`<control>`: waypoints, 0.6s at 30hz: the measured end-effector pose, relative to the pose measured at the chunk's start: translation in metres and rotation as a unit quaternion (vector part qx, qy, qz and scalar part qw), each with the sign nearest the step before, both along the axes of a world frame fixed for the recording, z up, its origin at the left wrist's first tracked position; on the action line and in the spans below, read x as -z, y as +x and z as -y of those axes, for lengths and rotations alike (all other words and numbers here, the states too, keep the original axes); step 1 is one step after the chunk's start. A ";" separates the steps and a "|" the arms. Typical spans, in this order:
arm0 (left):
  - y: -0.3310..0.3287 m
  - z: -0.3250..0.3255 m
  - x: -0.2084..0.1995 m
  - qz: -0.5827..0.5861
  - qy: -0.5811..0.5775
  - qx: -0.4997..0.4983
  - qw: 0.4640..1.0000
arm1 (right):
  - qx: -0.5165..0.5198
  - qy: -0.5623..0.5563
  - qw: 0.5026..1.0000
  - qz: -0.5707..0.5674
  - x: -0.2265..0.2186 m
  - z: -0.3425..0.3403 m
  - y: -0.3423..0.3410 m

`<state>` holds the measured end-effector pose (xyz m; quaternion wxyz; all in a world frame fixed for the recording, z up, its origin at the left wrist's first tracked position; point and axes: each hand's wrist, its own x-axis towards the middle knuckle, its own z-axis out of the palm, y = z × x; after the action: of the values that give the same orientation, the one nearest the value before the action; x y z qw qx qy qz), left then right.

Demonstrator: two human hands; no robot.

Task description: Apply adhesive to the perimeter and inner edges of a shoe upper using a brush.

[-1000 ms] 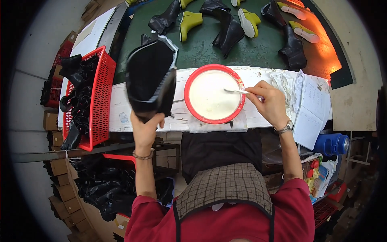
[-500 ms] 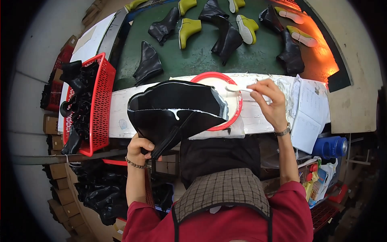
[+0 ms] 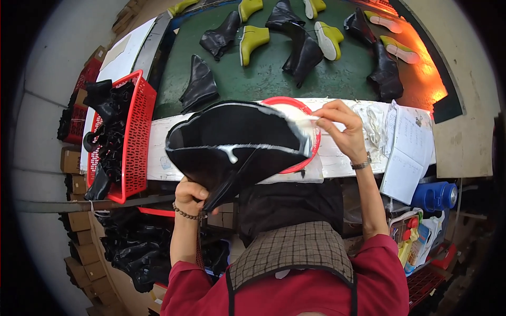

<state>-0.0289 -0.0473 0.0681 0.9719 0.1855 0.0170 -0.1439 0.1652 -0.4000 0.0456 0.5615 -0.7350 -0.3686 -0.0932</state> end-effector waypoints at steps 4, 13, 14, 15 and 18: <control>0.003 0.005 -0.009 0.002 0.234 0.011 0.972 | 0.075 0.013 0.994 -0.084 -0.041 -0.007 -0.017; 0.007 0.031 -0.026 -0.027 0.358 0.038 0.933 | 0.058 -0.073 0.995 0.042 -0.084 -0.051 -0.034; 0.007 0.030 -0.024 -0.018 0.379 0.049 0.924 | 0.060 -0.058 0.996 0.040 -0.083 -0.051 -0.034; 0.007 0.030 -0.026 -0.018 0.378 0.051 0.924 | 0.062 -0.044 0.996 0.039 -0.082 -0.051 -0.034; 0.006 0.025 -0.023 -0.041 0.411 0.051 0.909 | 0.090 -0.038 0.995 0.011 -0.082 -0.051 -0.035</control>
<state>-0.0234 -0.0720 0.0914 0.7993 0.5633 0.1055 -0.1810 0.1305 -0.3487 0.1279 0.5185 -0.7849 -0.3101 -0.1373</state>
